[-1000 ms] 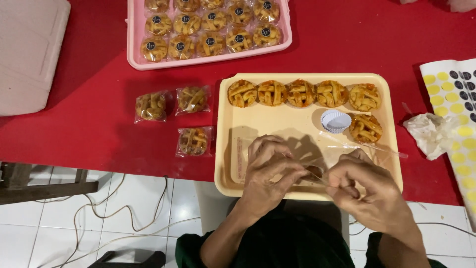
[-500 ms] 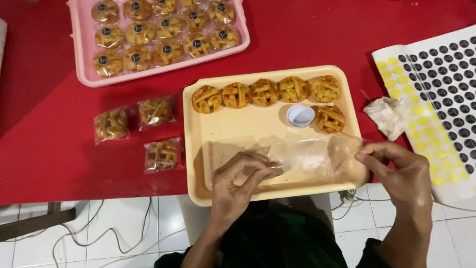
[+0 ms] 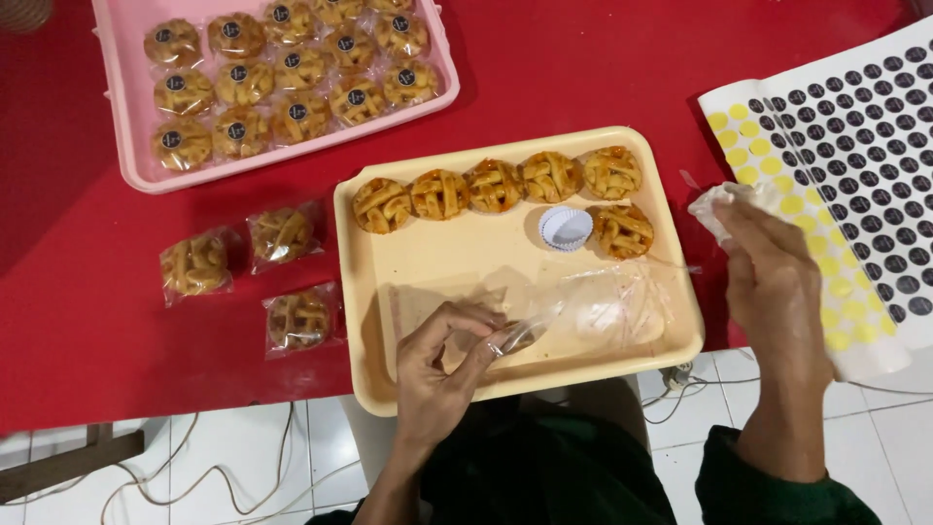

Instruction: The person packages small pies into individual plastic bags and seals them.

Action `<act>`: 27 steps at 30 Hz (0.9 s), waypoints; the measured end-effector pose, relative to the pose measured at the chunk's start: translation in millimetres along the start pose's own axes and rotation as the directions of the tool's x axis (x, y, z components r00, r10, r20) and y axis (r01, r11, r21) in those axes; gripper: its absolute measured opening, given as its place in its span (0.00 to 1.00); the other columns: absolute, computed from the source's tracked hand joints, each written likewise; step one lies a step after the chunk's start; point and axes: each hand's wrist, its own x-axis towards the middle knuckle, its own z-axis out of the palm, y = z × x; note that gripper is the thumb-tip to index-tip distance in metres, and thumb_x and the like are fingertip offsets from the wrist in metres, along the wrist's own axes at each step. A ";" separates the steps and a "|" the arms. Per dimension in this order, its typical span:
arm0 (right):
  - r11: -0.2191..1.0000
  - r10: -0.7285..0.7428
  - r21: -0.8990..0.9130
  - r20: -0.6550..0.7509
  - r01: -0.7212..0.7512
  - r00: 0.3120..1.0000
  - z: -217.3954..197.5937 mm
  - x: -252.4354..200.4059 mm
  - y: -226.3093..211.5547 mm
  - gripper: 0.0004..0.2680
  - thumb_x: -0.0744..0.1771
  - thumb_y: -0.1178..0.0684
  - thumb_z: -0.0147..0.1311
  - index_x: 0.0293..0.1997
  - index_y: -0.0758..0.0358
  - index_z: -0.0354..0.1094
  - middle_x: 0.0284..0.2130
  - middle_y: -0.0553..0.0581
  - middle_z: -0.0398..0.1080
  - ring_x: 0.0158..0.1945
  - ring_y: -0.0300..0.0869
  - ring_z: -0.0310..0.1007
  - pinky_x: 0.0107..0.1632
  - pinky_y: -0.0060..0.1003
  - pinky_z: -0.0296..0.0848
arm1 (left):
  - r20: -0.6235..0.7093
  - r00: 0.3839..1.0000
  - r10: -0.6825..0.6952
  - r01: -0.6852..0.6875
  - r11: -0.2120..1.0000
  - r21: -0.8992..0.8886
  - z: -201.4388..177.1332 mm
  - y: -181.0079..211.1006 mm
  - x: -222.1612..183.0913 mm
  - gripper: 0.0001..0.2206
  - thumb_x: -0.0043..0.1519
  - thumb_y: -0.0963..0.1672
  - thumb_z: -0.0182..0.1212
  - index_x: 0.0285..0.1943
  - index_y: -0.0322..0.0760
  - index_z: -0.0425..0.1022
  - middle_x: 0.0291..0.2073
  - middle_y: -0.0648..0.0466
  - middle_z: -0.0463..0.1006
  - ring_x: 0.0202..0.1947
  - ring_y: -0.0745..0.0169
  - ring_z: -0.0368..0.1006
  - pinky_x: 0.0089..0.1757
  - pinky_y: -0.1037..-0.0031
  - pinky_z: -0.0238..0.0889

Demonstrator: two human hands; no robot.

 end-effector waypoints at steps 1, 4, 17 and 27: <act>1.000 -0.006 0.005 0.000 0.006 1.000 10.7 -3.2 13.3 0.17 0.69 0.75 0.49 0.66 0.75 0.70 0.61 0.73 0.72 0.65 0.59 0.68 0.67 0.48 0.70 | -0.006 1.000 0.002 -0.002 1.000 0.004 0.3 -0.3 0.9 0.03 0.63 0.40 0.64 0.42 0.37 0.75 0.39 0.51 0.81 0.45 0.57 0.80 0.57 0.61 0.71; 0.998 0.045 0.045 0.013 -0.045 0.999 37.0 -5.4 39.9 0.14 0.69 0.72 0.54 0.62 0.72 0.75 0.53 0.68 0.72 0.57 0.57 0.68 0.64 0.42 0.68 | -0.029 1.000 -0.008 0.010 0.998 0.063 -1.9 -1.8 -1.2 0.05 0.61 0.42 0.67 0.39 0.37 0.75 0.37 0.52 0.82 0.43 0.59 0.79 0.57 0.61 0.71; 0.937 0.088 0.347 -0.100 -0.048 0.991 -0.7 -14.1 -55.0 0.09 0.70 0.71 0.62 0.55 0.77 0.70 0.49 0.68 0.71 0.43 0.47 0.72 0.39 0.32 0.70 | 0.009 1.000 -0.003 0.003 1.000 0.015 -6.3 -1.7 -4.4 0.04 0.61 0.38 0.66 0.40 0.37 0.75 0.39 0.50 0.81 0.45 0.58 0.79 0.52 0.67 0.73; 0.396 -0.219 0.865 0.415 -0.308 0.883 34.2 14.3 -125.4 0.07 0.66 0.60 0.59 0.47 0.66 0.75 0.44 0.60 0.78 0.49 0.45 0.80 0.51 0.34 0.79 | 0.063 0.997 -0.046 0.052 0.994 -0.097 -17.9 1.4 -11.1 0.03 0.64 0.38 0.62 0.39 0.36 0.73 0.39 0.51 0.80 0.44 0.59 0.78 0.49 0.71 0.72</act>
